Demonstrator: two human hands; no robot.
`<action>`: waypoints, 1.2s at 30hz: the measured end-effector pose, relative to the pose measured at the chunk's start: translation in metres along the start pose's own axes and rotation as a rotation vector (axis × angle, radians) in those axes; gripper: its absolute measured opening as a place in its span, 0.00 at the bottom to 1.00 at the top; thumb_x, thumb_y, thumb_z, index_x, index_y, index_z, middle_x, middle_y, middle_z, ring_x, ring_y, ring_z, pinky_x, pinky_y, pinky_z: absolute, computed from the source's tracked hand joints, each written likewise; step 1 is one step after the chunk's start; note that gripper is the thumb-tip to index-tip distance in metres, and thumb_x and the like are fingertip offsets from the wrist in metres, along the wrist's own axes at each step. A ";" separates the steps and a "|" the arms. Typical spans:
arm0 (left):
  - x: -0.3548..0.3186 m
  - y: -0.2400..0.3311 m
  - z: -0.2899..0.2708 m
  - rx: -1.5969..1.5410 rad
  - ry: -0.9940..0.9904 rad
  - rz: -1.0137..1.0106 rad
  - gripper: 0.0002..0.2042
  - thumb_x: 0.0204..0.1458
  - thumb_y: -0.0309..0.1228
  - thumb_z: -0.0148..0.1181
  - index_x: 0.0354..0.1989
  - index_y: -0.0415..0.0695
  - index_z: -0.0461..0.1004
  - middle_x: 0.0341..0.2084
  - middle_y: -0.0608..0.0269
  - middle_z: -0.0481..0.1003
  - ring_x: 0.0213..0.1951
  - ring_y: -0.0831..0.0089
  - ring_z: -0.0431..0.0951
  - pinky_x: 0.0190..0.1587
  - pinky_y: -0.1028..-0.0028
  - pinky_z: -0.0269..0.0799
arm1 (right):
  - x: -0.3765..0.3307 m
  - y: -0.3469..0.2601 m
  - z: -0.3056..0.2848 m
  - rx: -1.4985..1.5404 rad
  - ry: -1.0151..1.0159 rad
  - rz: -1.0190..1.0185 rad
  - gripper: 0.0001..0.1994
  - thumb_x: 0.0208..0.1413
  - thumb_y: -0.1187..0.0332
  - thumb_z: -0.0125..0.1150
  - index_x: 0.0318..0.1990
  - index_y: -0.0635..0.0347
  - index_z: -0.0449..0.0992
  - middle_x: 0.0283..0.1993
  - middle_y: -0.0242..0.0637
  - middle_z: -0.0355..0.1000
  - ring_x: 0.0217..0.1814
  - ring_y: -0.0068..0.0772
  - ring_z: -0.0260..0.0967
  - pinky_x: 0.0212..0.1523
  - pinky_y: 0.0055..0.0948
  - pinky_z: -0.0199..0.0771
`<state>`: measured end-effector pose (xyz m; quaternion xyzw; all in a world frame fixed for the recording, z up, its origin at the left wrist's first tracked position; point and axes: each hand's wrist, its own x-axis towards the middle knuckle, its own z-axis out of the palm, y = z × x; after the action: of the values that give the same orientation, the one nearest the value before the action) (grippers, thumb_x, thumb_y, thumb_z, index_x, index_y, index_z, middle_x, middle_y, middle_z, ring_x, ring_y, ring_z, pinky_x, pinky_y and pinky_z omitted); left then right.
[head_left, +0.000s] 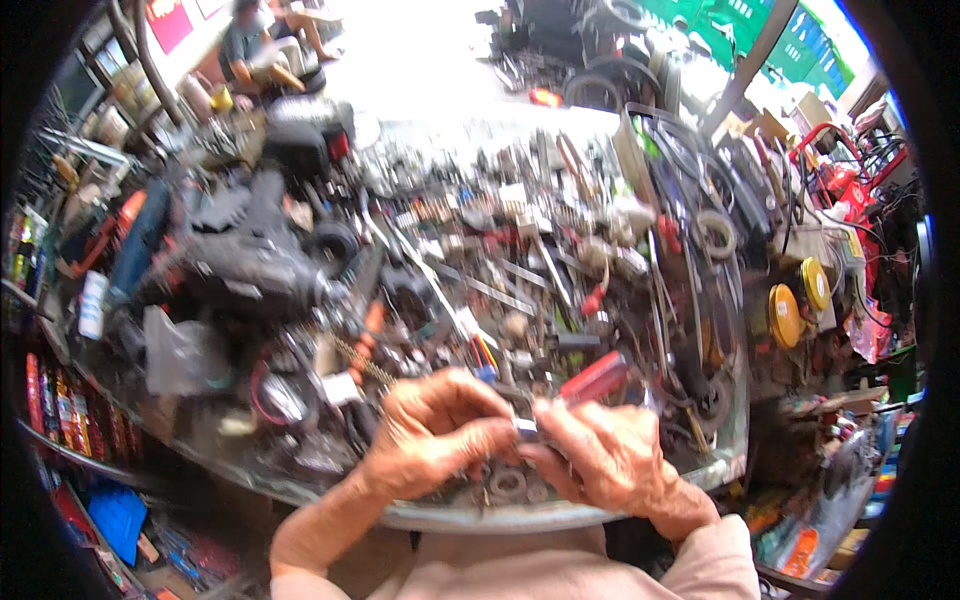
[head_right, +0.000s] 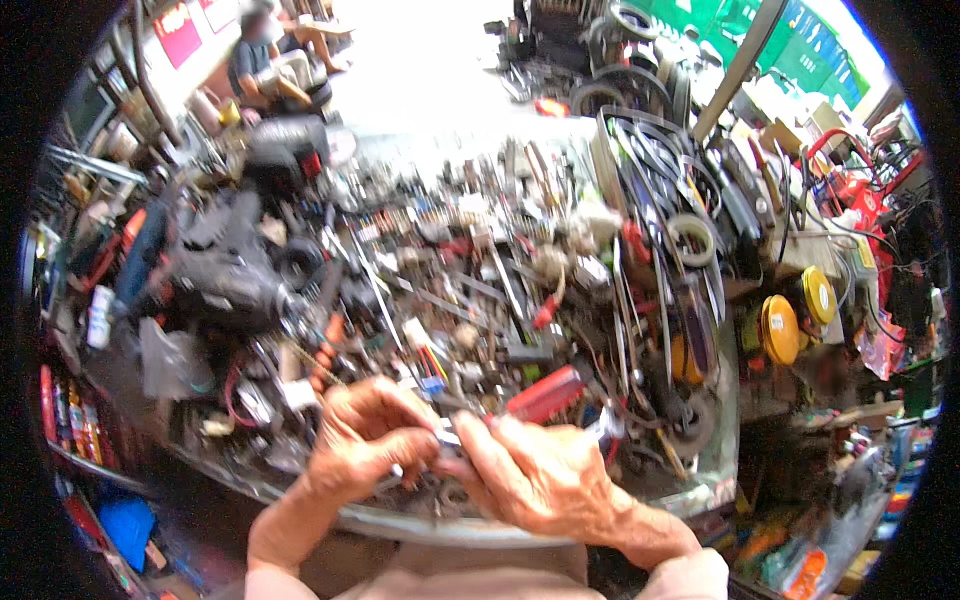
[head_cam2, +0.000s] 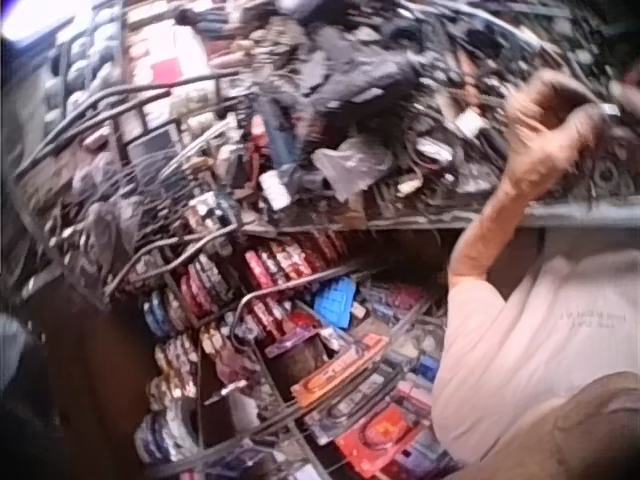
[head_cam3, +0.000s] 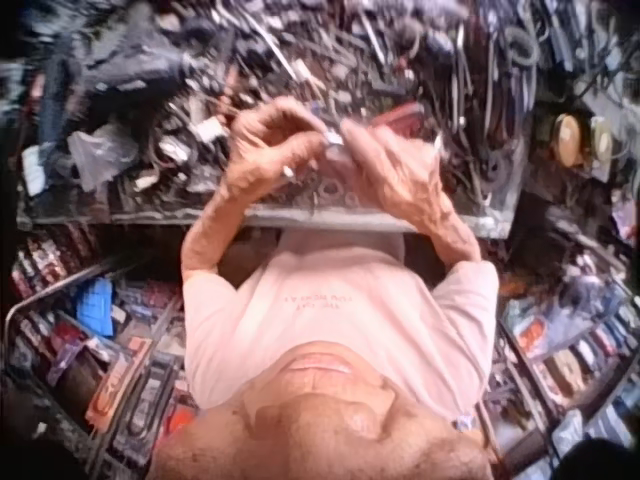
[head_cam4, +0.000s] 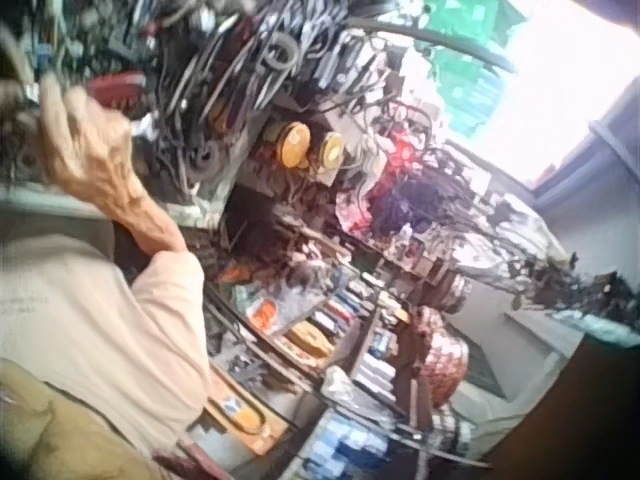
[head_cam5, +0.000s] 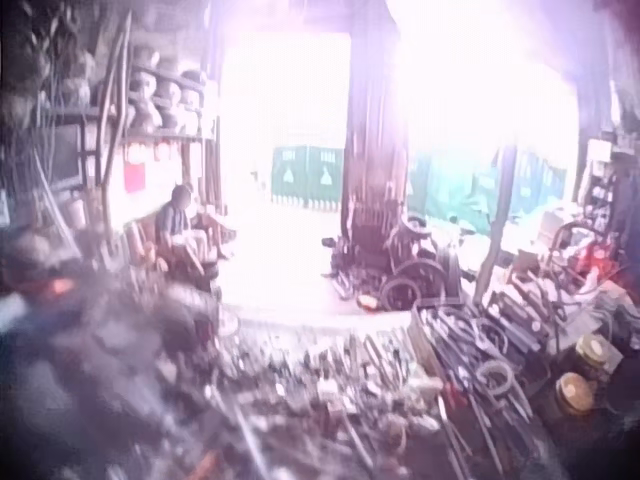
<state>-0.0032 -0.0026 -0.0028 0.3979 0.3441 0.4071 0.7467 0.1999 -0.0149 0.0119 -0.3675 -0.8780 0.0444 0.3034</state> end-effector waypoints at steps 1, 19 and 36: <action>-0.002 0.001 0.001 0.024 -0.004 -0.016 0.05 0.50 0.22 0.60 0.35 0.37 0.73 0.25 0.60 0.77 0.26 0.79 0.77 0.21 0.83 0.70 | -0.001 0.000 0.000 0.004 -0.011 -0.010 0.23 0.41 0.65 0.69 0.45 0.66 0.71 0.27 0.36 0.71 0.20 0.29 0.68 0.17 0.26 0.66; -0.009 0.003 0.004 0.217 -0.042 0.019 0.09 0.50 0.23 0.59 0.40 0.40 0.71 0.27 0.66 0.75 0.26 0.84 0.72 0.27 0.82 0.69 | 0.012 -0.015 -0.015 0.188 0.096 0.001 0.13 0.47 0.70 0.63 0.42 0.60 0.70 0.28 0.37 0.70 0.21 0.35 0.68 0.17 0.32 0.66; -0.007 0.004 0.005 -0.101 -0.108 0.073 0.09 0.51 0.19 0.56 0.41 0.41 0.68 0.30 0.66 0.72 0.31 0.82 0.72 0.31 0.82 0.69 | 0.013 -0.022 -0.017 0.226 -0.014 0.073 0.15 0.44 0.74 0.64 0.42 0.60 0.71 0.30 0.41 0.72 0.23 0.40 0.70 0.21 0.33 0.69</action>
<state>-0.0030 -0.0089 0.0039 0.3936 0.2675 0.4289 0.7679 0.1891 -0.0245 0.0383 -0.3624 -0.8556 0.1564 0.3350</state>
